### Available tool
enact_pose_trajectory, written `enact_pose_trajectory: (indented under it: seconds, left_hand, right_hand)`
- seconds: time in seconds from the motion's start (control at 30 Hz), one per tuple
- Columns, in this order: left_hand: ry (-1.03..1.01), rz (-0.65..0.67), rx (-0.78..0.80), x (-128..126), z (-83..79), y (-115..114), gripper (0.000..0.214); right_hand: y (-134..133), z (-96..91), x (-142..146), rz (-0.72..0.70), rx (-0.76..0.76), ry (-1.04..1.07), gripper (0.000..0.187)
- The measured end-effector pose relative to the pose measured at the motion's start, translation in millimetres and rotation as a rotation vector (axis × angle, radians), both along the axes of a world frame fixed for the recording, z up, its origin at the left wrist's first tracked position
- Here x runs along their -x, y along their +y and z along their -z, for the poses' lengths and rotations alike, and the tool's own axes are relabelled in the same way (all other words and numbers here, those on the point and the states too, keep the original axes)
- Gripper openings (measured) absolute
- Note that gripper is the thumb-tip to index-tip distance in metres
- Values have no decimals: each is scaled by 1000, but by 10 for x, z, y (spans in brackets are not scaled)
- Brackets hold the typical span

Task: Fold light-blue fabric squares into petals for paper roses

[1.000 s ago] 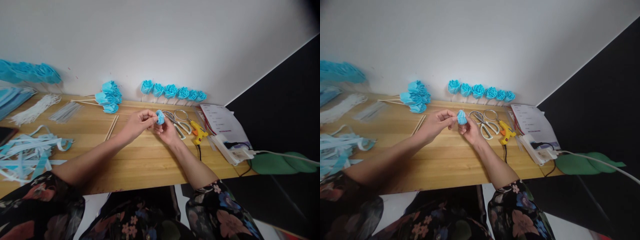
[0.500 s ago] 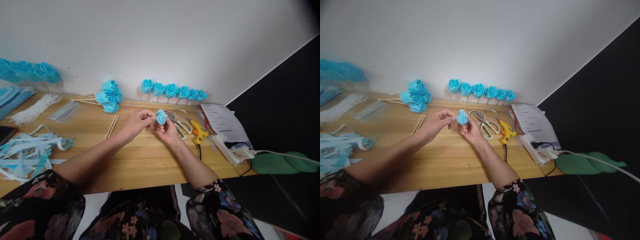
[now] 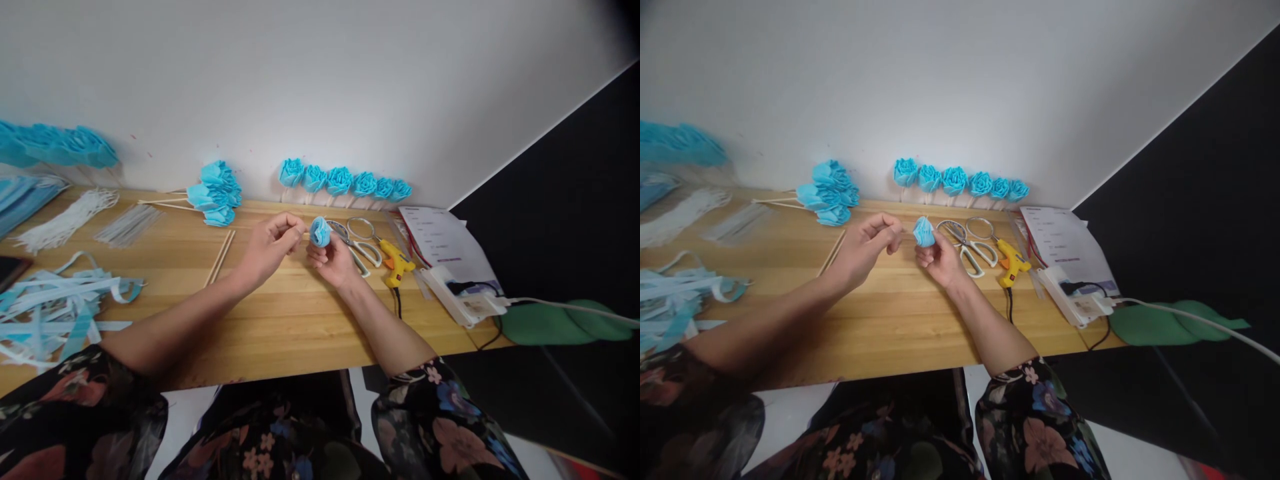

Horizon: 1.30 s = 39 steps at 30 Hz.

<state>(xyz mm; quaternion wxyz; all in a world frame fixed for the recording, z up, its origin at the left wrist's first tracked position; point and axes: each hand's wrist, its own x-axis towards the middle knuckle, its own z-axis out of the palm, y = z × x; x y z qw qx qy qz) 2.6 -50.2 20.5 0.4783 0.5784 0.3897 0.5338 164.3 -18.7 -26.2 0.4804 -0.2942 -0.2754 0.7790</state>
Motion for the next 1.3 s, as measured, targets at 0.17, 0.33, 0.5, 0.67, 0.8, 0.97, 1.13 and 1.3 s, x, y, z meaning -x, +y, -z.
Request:
enact_pose_trajectory:
  seconds: [0.17, 0.33, 0.5, 0.67, 0.8, 0.97, 1.13, 1.3]
  left_hand:
    - [19, 5, -61, -4, -24, -60, 27]
    - [52, 9, -43, -14, -27, -62, 25]
    - [68, 2, -21, -17, 4, -31, 24]
    - [66, 44, -40, -24, 48, 1, 22]
    - [40, 100, -52, -43, 61, 15, 24]
    - [0, 114, -34, -61, 56, 16, 28]
    - [-21, 118, -30, -56, 65, 30, 24]
    - [-54, 89, 22, -43, 122, 75, 19]
  right_hand:
    - [4, 49, -2, -1, -28, -4, 39]
    - [13, 71, -13, -13, -49, -9, 33]
    - [17, 69, -15, -30, -45, -14, 35]
    - [13, 52, -4, -10, -44, -16, 34]
    - [9, 45, 8, -4, -42, -30, 36]
    - [-2, 47, 16, 17, -59, -42, 36]
    - [-9, 51, 18, 17, -69, -57, 36]
    - [-12, 45, 19, 21, -33, -53, 39]
